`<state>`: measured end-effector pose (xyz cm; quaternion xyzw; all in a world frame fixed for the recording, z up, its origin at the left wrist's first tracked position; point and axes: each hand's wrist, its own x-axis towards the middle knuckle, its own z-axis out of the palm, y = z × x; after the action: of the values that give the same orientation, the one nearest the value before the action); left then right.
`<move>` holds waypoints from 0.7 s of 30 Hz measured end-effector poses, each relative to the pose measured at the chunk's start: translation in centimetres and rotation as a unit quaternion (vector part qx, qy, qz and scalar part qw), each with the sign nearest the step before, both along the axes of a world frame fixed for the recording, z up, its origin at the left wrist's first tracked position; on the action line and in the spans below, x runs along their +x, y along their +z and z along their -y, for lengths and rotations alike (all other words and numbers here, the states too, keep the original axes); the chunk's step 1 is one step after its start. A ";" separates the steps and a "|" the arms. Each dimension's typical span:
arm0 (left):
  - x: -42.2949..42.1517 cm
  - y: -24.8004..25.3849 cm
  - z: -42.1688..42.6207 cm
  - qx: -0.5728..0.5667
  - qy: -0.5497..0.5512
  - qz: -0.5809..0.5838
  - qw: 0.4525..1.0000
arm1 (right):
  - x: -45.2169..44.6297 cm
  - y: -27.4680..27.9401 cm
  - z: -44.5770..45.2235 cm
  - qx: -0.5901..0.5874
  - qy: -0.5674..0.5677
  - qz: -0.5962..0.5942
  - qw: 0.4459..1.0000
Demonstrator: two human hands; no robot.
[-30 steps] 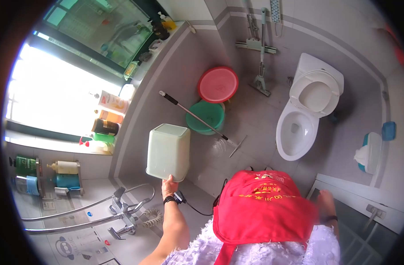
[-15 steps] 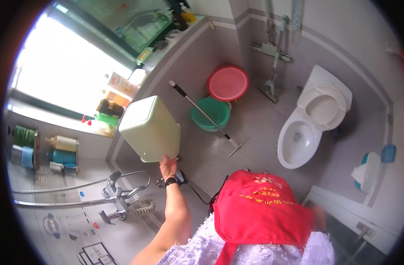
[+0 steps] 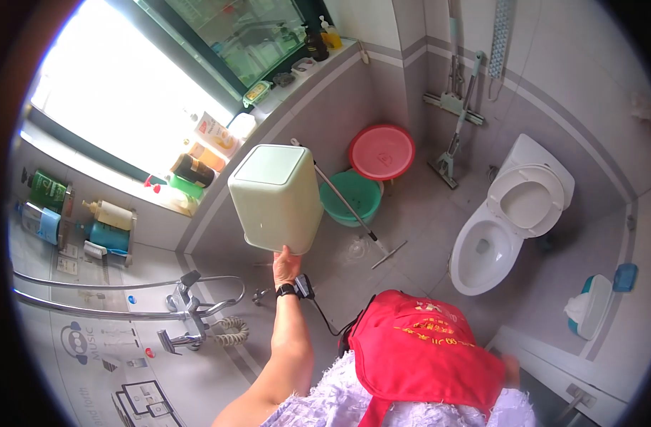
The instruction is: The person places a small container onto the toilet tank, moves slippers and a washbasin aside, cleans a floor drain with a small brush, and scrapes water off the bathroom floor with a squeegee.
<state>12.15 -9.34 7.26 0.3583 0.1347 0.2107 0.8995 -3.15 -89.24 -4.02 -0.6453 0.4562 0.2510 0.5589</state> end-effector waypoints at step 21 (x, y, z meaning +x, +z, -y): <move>1.0 -1.9 1.0 0.003 -0.050 -0.117 0.992 | -3.9 0.8 0.0 -0.029 0.023 0.089 0.995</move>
<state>13.20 -10.29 5.34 0.3895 0.2208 0.1223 0.8858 -7.02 -89.25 -3.19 -0.6913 0.3974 0.1919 0.5722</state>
